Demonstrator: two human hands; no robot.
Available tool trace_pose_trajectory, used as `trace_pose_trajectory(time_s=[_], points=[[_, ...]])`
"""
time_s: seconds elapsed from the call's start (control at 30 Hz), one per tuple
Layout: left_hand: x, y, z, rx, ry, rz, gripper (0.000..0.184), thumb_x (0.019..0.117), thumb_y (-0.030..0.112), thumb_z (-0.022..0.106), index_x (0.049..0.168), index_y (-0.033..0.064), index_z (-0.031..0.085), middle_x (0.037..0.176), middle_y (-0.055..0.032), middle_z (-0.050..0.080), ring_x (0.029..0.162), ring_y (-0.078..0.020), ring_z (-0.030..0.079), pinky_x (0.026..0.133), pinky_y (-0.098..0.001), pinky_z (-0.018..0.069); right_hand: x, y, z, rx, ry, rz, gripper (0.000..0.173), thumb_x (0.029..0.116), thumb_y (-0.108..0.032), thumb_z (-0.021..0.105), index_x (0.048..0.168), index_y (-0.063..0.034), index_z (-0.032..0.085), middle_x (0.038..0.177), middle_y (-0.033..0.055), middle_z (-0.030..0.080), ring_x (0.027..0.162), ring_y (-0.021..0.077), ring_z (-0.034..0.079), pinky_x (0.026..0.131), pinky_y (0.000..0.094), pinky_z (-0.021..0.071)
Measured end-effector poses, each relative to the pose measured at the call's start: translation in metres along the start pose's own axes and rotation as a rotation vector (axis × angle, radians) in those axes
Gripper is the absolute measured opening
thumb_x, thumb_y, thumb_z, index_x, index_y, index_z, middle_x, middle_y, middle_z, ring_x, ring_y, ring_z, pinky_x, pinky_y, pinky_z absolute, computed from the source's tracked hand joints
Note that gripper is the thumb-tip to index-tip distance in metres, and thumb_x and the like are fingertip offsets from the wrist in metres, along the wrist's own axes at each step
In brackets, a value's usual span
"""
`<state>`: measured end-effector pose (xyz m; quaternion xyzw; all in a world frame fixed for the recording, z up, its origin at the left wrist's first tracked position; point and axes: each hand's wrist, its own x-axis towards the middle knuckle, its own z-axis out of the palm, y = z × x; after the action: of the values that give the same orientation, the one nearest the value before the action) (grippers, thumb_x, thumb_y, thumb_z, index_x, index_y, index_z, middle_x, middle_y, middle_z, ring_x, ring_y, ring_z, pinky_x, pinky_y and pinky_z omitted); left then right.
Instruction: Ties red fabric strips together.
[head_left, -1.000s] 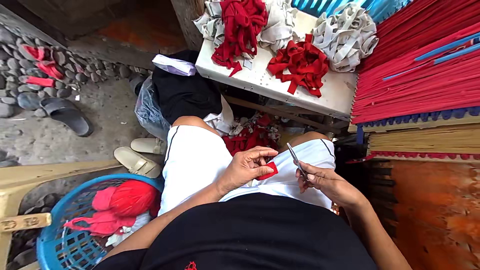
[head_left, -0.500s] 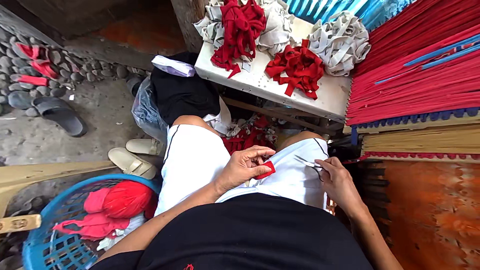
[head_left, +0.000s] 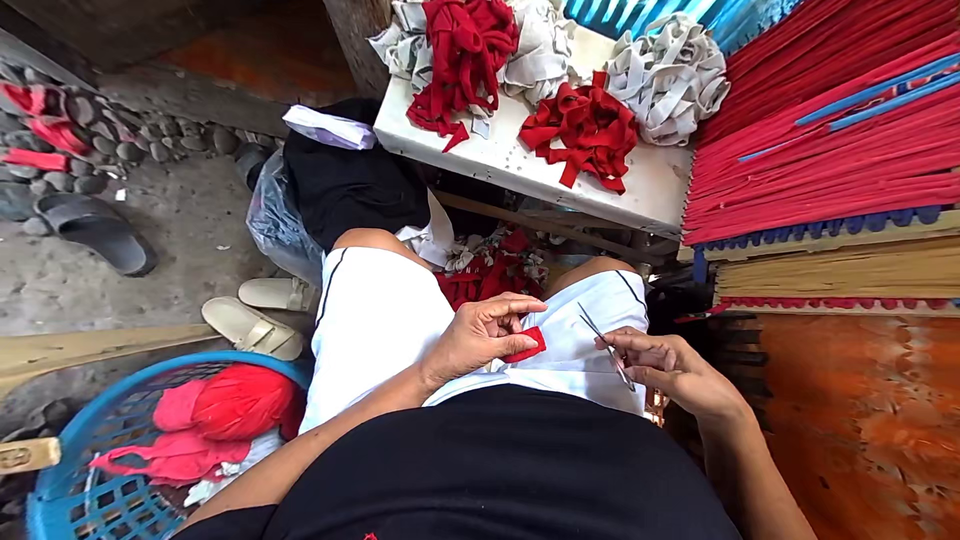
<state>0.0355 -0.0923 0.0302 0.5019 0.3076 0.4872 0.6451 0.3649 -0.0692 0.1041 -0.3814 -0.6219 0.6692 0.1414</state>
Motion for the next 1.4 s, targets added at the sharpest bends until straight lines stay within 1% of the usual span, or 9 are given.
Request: trace_pose_trajectory(time_s=[0.13,0.2,0.3,0.5,0.67,0.77,0.9,1.07,1.4], points=[[-0.001,0.001,-0.001,-0.016,0.003,-0.013,0.045,0.0845,0.001,0.081,0.127,0.0082,0.071,0.124,-0.0031,0.069,0.079,-0.0081,0.066,0.069,-0.0232,0.0593,0.007,0.004,0.007,0.147,-0.024,0.010,0.042,0.0928,-0.002,0.058,0.134,0.0041,0.062,0.121,0.0072,0.067,0.088,0.0082,0.063,0.077,0.0249,0.0552],[-0.002,0.001,-0.001,-0.017,0.000,-0.015,0.045,0.0845,0.001,0.081,0.127,0.0085,0.071,0.124,-0.0030,0.069,0.079,-0.0078,0.066,0.069,-0.0229,0.0593,0.009,0.006,0.013,0.216,-0.011,0.031,0.036,0.0972,-0.005,0.058,0.132,0.0025,0.064,0.119,0.0070,0.069,0.083,0.0075,0.064,0.072,0.0242,0.0552],[-0.001,0.000,-0.001,-0.012,-0.008,-0.004,0.044,0.0847,0.003,0.081,0.127,0.0083,0.071,0.126,-0.0029,0.069,0.081,-0.0079,0.067,0.071,-0.0235,0.0597,0.015,0.009,0.018,0.280,0.011,0.037,0.035,0.1057,-0.011,0.045,0.133,0.0025,0.063,0.120,0.0079,0.068,0.087,0.0089,0.064,0.076,0.0255,0.0551],[-0.001,0.001,0.000,-0.014,-0.013,-0.011,0.043,0.0847,0.004,0.081,0.127,0.0088,0.071,0.123,-0.0024,0.069,0.079,-0.0076,0.066,0.069,-0.0231,0.0596,0.022,0.014,0.020,0.316,0.026,0.022,0.040,0.0983,-0.007,0.061,0.136,0.0053,0.059,0.120,0.0092,0.066,0.086,0.0092,0.063,0.076,0.0251,0.0546],[-0.001,0.001,0.000,-0.006,-0.012,-0.019,0.045,0.0844,0.002,0.081,0.128,0.0091,0.071,0.123,-0.0020,0.069,0.078,-0.0076,0.066,0.068,-0.0229,0.0597,0.023,0.013,0.022,0.397,-0.006,0.028,0.037,0.1048,-0.011,0.050,0.137,0.0043,0.060,0.119,0.0100,0.067,0.084,0.0094,0.064,0.075,0.0251,0.0556],[-0.001,0.002,0.000,-0.004,-0.008,-0.011,0.045,0.0839,0.002,0.081,0.127,0.0088,0.071,0.123,-0.0023,0.069,0.079,-0.0072,0.066,0.068,-0.0225,0.0593,0.022,0.014,0.019,0.351,-0.086,-0.019,0.036,0.1015,-0.009,0.058,0.136,0.0019,0.062,0.116,0.0079,0.069,0.078,0.0071,0.064,0.067,0.0222,0.0545],[-0.001,0.004,0.000,-0.007,-0.018,-0.020,0.046,0.0841,0.000,0.080,0.128,0.0088,0.070,0.125,-0.0024,0.068,0.077,-0.0066,0.066,0.066,-0.0214,0.0585,0.019,0.013,0.014,0.330,-0.129,0.011,0.032,0.0916,-0.002,0.068,0.123,-0.0033,0.069,0.109,0.0062,0.073,0.071,0.0063,0.066,0.059,0.0210,0.0556],[0.000,0.004,0.001,-0.030,-0.028,-0.009,0.048,0.0839,-0.002,0.079,0.129,0.0078,0.069,0.124,-0.0036,0.068,0.075,-0.0075,0.066,0.065,-0.0221,0.0589,0.023,0.017,0.007,0.255,-0.150,0.028,0.033,0.0866,-0.005,0.076,0.120,-0.0032,0.072,0.111,0.0039,0.070,0.074,0.0069,0.067,0.061,0.0223,0.0586],[0.000,0.003,0.001,-0.059,-0.063,-0.022,0.046,0.0850,0.000,0.079,0.129,0.0048,0.068,0.127,-0.0055,0.067,0.077,-0.0076,0.066,0.066,-0.0220,0.0589,0.039,0.014,0.009,0.245,-0.180,0.025,0.033,0.0874,-0.001,0.074,0.120,-0.0022,0.073,0.108,0.0040,0.071,0.078,0.0094,0.068,0.068,0.0243,0.0603]])
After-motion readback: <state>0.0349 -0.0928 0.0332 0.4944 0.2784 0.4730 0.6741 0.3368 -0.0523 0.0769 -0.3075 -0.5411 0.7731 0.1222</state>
